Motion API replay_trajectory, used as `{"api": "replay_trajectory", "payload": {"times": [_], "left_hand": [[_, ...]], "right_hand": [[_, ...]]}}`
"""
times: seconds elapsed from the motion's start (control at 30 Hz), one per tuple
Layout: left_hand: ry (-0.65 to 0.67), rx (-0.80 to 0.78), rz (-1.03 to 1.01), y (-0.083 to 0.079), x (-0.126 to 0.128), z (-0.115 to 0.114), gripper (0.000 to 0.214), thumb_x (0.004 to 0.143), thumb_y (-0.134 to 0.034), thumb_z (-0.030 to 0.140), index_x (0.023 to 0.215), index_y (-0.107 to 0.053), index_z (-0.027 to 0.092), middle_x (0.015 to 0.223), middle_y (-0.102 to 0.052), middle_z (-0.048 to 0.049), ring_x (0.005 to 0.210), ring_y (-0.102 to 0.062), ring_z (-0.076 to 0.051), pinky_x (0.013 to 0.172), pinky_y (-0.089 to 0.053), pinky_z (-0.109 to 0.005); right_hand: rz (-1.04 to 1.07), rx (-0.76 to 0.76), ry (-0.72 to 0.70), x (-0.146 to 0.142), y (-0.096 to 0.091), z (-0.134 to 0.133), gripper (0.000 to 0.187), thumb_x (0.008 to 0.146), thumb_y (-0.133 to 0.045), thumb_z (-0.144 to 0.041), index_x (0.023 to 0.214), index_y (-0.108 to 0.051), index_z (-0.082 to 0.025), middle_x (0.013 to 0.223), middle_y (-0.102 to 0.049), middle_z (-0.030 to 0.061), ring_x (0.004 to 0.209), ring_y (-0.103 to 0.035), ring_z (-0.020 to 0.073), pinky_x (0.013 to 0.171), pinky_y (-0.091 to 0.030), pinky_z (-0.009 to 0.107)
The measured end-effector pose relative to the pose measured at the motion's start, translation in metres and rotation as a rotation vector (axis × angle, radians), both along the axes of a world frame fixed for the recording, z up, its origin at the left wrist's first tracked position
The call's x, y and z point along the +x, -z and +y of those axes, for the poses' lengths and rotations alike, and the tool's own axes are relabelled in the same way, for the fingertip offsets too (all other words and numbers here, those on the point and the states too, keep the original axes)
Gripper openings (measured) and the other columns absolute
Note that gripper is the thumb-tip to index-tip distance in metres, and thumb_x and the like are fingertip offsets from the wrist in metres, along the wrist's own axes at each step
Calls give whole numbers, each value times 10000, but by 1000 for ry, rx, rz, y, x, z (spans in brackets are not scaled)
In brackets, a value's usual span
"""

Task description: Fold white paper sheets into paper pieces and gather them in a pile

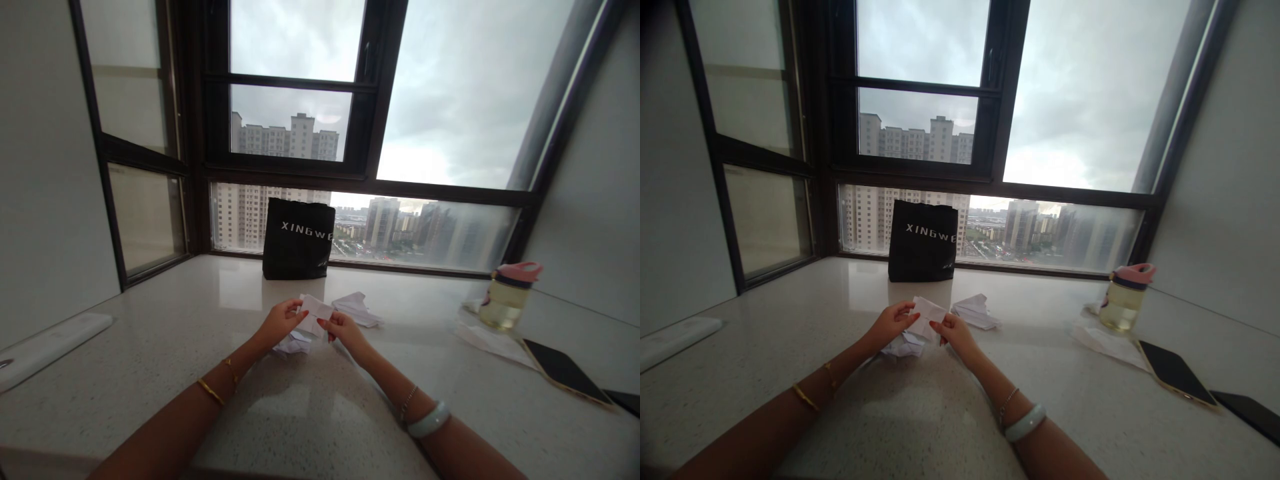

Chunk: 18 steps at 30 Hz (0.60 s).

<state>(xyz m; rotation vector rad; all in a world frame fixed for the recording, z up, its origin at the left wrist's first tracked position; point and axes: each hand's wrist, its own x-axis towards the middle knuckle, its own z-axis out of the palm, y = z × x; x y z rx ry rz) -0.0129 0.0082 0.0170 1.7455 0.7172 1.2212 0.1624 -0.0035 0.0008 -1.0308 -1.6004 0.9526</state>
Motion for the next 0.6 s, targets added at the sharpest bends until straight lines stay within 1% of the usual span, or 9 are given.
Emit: {"api": "replay_trajectory", "payload": {"times": [0.17,0.27,0.33,0.37,0.4,0.43,0.5,0.53,0.6], "left_hand": [[37,-18,-1,1,0,-3,349,675,-574,259,992,-477,150,816,-625,-56,682,-604,-159,594,-467,-248],[96,-41,-5,-1,-1,-6,521,691,-561,232,1158,-335,188,796,-632,-38,669,-610,-156,596,-468,-260],[129,-57,-22,-1,-1,-5,647,693,-564,230,1238,-215,208,789,-635,-27,689,-612,-160,625,-468,-280],[137,-60,-33,0,-1,-4,671,692,-567,237,1250,-195,211,801,-635,-28,710,-611,-164,646,-467,-291],[140,-60,-41,0,-1,-3,654,690,-570,248,1243,-223,207,826,-634,-36,737,-608,-168,667,-463,-298],[144,-58,-45,1,-1,-1,598,689,-572,264,1213,-291,195,858,-631,-49,766,-603,-173,689,-459,-303],[156,-53,-44,2,0,2,439,683,-574,302,1081,-454,161,912,-622,-75,808,-591,-183,726,-448,-309],[161,-51,-39,2,0,2,375,677,-578,320,1002,-509,147,924,-620,-84,820,-587,-187,742,-443,-310],[160,-46,-33,2,1,3,325,657,-594,341,906,-552,136,928,-621,-87,835,-581,-191,763,-435,-310]], "right_hand": [[-35,22,17,0,1,-1,365,593,-581,-484,721,-569,-143,503,-523,-40,352,-409,63,356,-332,195],[-54,44,40,0,2,0,369,597,-574,-479,754,-559,-145,515,-505,-45,360,-411,64,359,-341,194],[-58,66,80,1,4,1,406,596,-575,-472,849,-530,-158,560,-494,-52,370,-414,62,362,-347,193],[-59,79,105,2,4,2,449,592,-579,-468,918,-501,-169,609,-496,-50,382,-420,62,364,-350,192],[-61,92,131,3,4,3,505,584,-587,-464,985,-464,-183,668,-500,-42,401,-429,62,370,-354,192],[-65,103,152,4,4,4,553,575,-596,-460,1032,-432,-196,730,-502,-31,425,-440,64,380,-361,194],[-90,120,167,6,3,5,551,564,-609,-452,1025,-447,-198,793,-506,-12,483,-460,76,424,-379,204],[-109,125,162,8,2,5,490,566,-611,-447,962,-491,-186,772,-514,-11,508,-465,84,454,-384,210],[-149,134,148,10,0,5,328,587,-598,-442,753,-547,-163,658,-512,-25,531,-461,97,502,-375,219]]}}
